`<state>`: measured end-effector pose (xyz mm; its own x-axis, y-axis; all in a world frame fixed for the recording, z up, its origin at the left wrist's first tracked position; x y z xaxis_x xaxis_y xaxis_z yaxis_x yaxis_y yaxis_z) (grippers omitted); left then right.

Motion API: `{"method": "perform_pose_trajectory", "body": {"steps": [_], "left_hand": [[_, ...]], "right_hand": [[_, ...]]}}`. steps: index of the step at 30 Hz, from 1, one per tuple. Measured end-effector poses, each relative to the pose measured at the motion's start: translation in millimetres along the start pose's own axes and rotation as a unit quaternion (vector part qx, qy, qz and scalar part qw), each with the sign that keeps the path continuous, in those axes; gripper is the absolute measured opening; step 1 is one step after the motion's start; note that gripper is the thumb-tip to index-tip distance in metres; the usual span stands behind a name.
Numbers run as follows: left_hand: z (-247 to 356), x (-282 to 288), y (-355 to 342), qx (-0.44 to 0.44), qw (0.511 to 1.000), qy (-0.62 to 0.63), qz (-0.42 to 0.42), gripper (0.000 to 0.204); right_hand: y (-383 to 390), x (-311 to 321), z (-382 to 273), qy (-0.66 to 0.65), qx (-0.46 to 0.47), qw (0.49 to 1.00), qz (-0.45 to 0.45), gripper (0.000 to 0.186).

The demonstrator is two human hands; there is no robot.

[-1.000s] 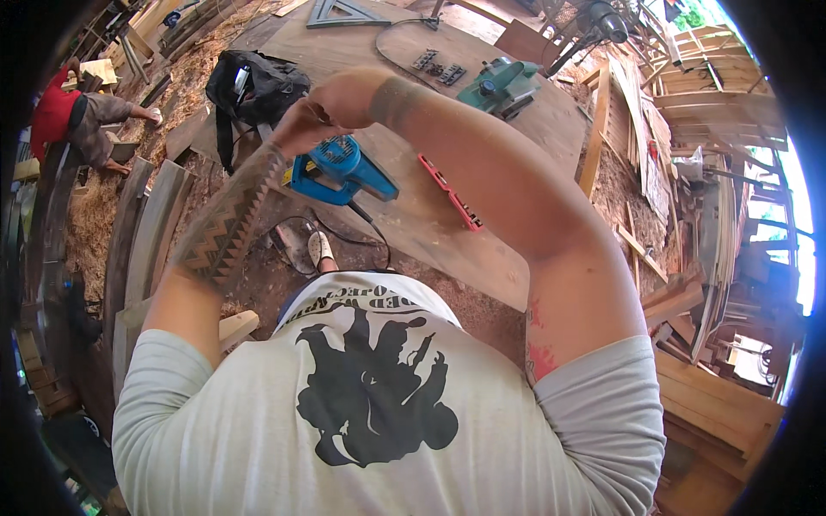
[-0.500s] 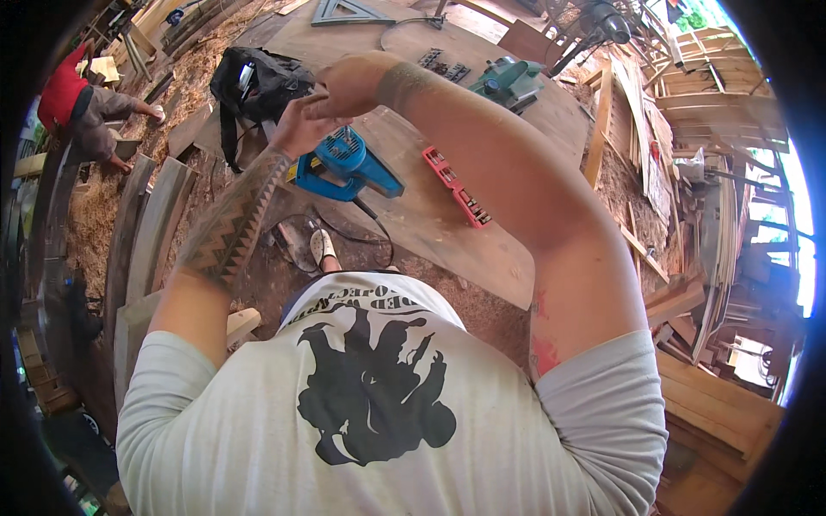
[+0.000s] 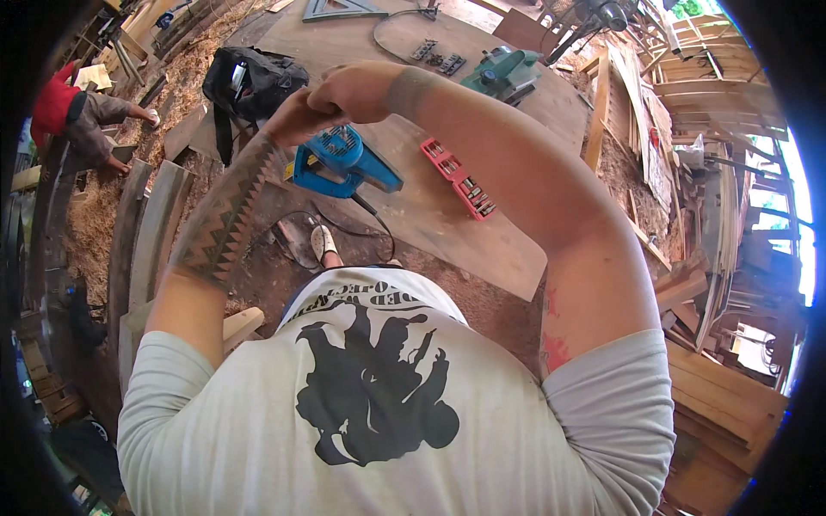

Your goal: The person disassembles a blue electric planer on a wooden workbench, using a screwdriver to remove screws and extract internal components including a belt and carbon brushes.

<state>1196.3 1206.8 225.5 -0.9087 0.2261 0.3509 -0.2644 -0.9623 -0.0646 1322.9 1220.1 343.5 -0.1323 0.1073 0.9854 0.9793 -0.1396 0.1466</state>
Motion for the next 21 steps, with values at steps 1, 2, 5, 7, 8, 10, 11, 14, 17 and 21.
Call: {"method": "perform_pose_trajectory", "body": {"steps": [1, 2, 5, 7, 8, 10, 11, 14, 17, 21], "left_hand": [[7, -3, -1, 0.008, 0.999, -0.032, 0.014, 0.036], [14, -8, -5, 0.006, 0.999, -0.033, 0.012, 0.036], [5, -7, -11, -0.012, 0.995, -0.087, 0.053, 0.027], [-32, -5, -12, -0.068, 0.966, 0.248, 0.033, 0.034], [-36, -6, -16, -0.084, 0.930, 0.357, 0.018, 0.036], [11, -26, -10, -0.225, 0.956, -0.180, 0.050, 0.035], [30, -34, -2, -0.265, 0.895, -0.352, 0.072, 0.034], [19, -21, 1, 0.047, 0.991, -0.048, 0.117, 0.033], [4, -9, 5, 0.097, 0.989, -0.072, 0.079, 0.029], [5, -7, -4, -0.080, 0.996, 0.026, 0.012, 0.036]], "right_hand": [[2, -1, 3, -0.003, -0.004, 1.000, -0.008, 0.017], [5, -1, 6, -0.003, -0.006, 1.000, -0.006, 0.017], [7, 12, 10, -0.059, -0.117, 0.990, 0.043, 0.025], [2, 20, 13, 0.001, -0.240, 0.969, 0.053, 0.040], [2, 19, 16, -0.002, -0.243, 0.969, 0.053, 0.040], [5, -8, 23, 0.086, -0.212, 0.971, -0.067, 0.043], [5, -14, 26, 0.085, -0.216, 0.970, -0.067, 0.043], [5, -16, 25, 0.044, -0.220, 0.974, -0.003, 0.041], [1, -3, 5, -0.009, -0.117, 0.992, 0.047, 0.034], [-1, -5, 0, -0.001, -0.025, 0.995, 0.093, 0.038]]}}
Point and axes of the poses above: each hand's wrist, its own y-axis away from the middle knuckle, its own x-axis out of the back of the hand, z = x × y, the point moved 6 cm from there along -y, towards the middle knuckle, and after that the axes turned 5 degrees about y, right-handed, at the moved point
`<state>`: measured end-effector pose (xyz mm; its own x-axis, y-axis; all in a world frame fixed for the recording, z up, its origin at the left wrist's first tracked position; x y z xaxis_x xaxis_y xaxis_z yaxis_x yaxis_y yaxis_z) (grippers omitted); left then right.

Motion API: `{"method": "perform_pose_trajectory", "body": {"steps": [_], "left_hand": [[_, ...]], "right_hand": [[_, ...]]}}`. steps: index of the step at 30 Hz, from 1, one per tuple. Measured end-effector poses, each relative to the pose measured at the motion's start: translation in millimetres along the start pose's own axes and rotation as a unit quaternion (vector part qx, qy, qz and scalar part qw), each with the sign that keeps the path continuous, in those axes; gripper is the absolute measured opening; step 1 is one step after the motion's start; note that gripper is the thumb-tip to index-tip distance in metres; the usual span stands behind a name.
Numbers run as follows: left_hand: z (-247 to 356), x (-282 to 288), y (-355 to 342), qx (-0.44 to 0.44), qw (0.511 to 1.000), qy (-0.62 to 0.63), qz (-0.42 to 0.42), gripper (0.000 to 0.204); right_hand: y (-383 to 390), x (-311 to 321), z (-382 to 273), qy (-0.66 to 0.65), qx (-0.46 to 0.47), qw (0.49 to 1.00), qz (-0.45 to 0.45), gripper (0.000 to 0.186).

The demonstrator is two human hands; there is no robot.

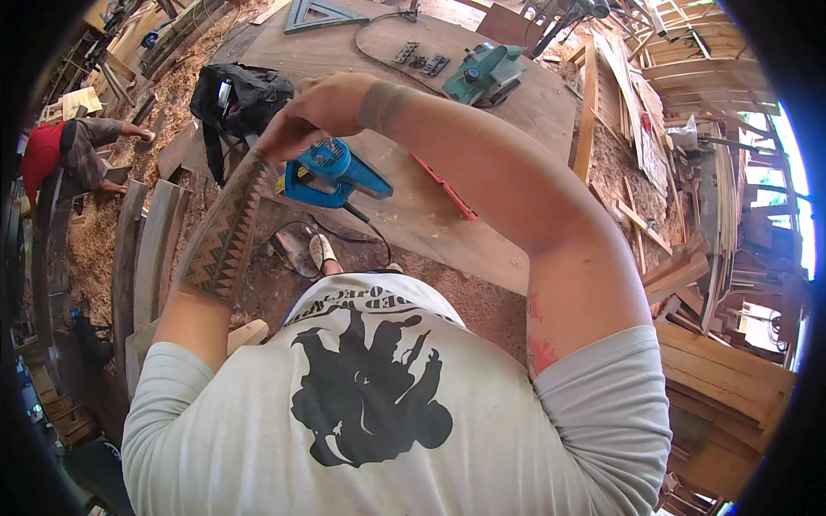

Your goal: The person disassembles a blue electric planer on a wooden workbench, using a screwdriver to remove screws and extract internal components including a belt and carbon brushes.

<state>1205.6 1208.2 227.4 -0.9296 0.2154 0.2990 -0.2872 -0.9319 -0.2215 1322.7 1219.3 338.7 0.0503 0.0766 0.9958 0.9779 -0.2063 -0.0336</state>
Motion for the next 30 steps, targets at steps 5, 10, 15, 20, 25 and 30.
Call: {"method": "perform_pose_trajectory", "body": {"steps": [5, 10, 15, 20, 25, 30], "left_hand": [[-16, 7, 16, 0.143, 0.990, 0.012, 0.011, 0.042], [16, -3, 16, 0.035, 0.996, -0.023, 0.084, 0.027], [10, 0, 29, 0.110, 0.991, -0.025, 0.070, 0.029], [3, -7, 26, 0.093, 0.992, -0.083, -0.023, 0.034], [-29, -17, 13, 0.072, 0.934, -0.340, -0.080, 0.030], [-122, 3, 44, 0.070, 0.910, 0.407, -0.042, 0.049]], "right_hand": [[-11, 8, -8, -0.030, 0.032, 0.998, -0.033, 0.038], [-15, 6, 2, 0.137, -0.086, 0.967, -0.195, 0.041], [-14, 7, -9, 0.011, -0.049, 0.988, -0.149, 0.031], [-10, 3, -3, -0.022, -0.024, 0.988, -0.154, 0.032], [-10, -2, -4, 0.036, 0.026, 0.990, -0.133, 0.031], [-33, 21, -29, 0.105, -0.128, 0.979, -0.121, 0.045]]}}
Point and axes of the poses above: each hand's wrist, its own y-axis away from the middle knuckle, its own x-axis out of the back of the hand, z = x × y, the point moved 6 cm from there along -y, towards the middle knuckle, and after that the axes turned 5 degrees about y, right-handed, at the moved point
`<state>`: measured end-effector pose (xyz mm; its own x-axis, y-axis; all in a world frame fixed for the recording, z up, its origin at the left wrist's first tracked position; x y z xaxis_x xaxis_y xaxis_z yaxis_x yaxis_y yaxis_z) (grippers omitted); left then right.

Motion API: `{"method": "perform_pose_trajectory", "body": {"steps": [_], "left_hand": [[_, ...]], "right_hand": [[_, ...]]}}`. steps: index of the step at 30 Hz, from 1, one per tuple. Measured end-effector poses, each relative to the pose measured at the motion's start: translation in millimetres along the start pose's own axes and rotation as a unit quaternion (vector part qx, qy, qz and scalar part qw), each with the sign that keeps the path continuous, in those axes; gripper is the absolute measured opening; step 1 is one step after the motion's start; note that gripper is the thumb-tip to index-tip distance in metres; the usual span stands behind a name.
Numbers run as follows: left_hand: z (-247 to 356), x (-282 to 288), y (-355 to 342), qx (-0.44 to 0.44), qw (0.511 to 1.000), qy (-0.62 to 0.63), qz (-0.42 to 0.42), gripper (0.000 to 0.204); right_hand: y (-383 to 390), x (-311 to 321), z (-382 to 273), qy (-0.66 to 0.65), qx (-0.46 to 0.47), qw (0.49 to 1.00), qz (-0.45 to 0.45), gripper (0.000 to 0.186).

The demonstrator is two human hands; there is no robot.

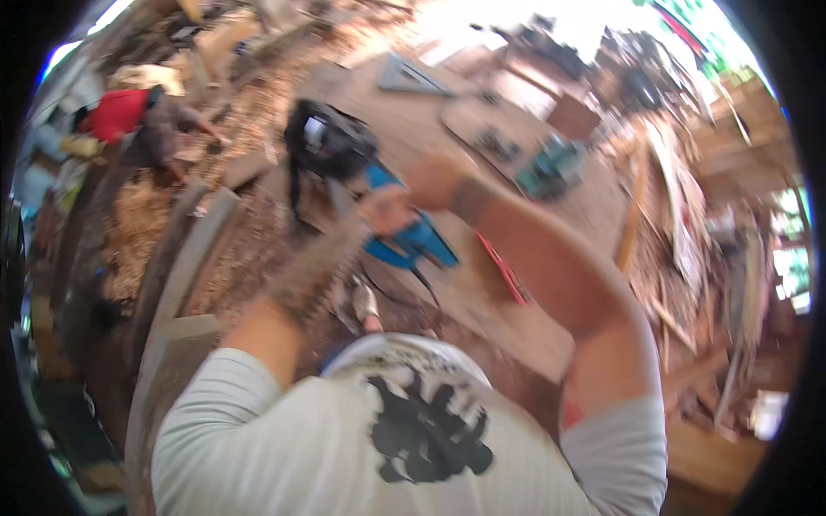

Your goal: The person disassembles a blue electric planer on a wooden workbench, using a screwdriver to remove screws and extract internal components including a belt and carbon brushes.

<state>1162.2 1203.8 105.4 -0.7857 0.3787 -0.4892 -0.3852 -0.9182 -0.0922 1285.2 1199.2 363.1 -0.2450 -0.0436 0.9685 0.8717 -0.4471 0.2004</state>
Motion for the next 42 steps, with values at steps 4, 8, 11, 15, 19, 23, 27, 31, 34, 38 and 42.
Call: {"method": "perform_pose_trajectory", "body": {"steps": [4, 8, 11, 15, 19, 23, 27, 31, 34, 38, 42], "left_hand": [[24, -90, -50, 0.006, 0.777, -0.629, 0.002, 0.041], [51, -90, -16, -0.037, 0.804, -0.593, 0.006, 0.032], [48, -80, -11, -0.047, 0.806, -0.590, 0.029, 0.026], [47, -89, -15, -0.050, 0.782, -0.617, 0.071, 0.031], [43, -84, -13, -0.053, 0.767, -0.634, 0.082, 0.039], [37, -83, -17, -0.066, 0.746, -0.655, 0.097, 0.042], [39, -82, -14, -0.033, 0.769, -0.636, 0.061, 0.037], [42, -87, -25, 0.042, 0.743, -0.668, 0.009, 0.030], [41, -90, -28, 0.008, 0.710, -0.703, 0.025, 0.029], [10, -71, -20, 0.019, 0.593, -0.805, -0.024, 0.028], [2, -83, -31, -0.020, 0.616, -0.788, -0.014, 0.018]], "right_hand": [[24, -57, 44, -0.045, 0.051, 0.998, 0.019, 0.018], [15, -43, 33, -0.035, 0.109, 0.993, 0.027, 0.020], [10, -34, 24, -0.036, 0.163, 0.985, 0.052, 0.018], [19, -6, 21, -0.069, 0.118, 0.989, 0.063, 0.032], [8, -11, 35, -0.044, -0.034, 0.998, -0.008, 0.049], [5, -28, 38, -0.090, -0.021, 0.995, 0.023, 0.044], [3, -24, 27, -0.122, 0.078, 0.989, 0.041, 0.025], [6, -27, 30, -0.093, 0.120, 0.988, 0.021, 0.010], [18, -25, 37, -0.054, 0.138, 0.986, 0.074, 0.014], [46, -30, 37, -0.121, 0.084, 0.985, 0.093, 0.018], [115, -102, 98, -0.368, -0.080, 0.904, 0.205, 0.015]]}}
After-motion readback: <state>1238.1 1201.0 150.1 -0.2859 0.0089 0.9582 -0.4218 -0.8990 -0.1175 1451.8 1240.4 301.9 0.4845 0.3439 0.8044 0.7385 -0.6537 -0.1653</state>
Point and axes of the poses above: each hand's wrist, its own y-axis away from the middle knuckle, its own x-axis out of the back of the hand, z = x × y, the point moved 6 cm from there along -y, towards the middle knuckle, and after that the axes turned 5 degrees about y, right-handed, at the moved point
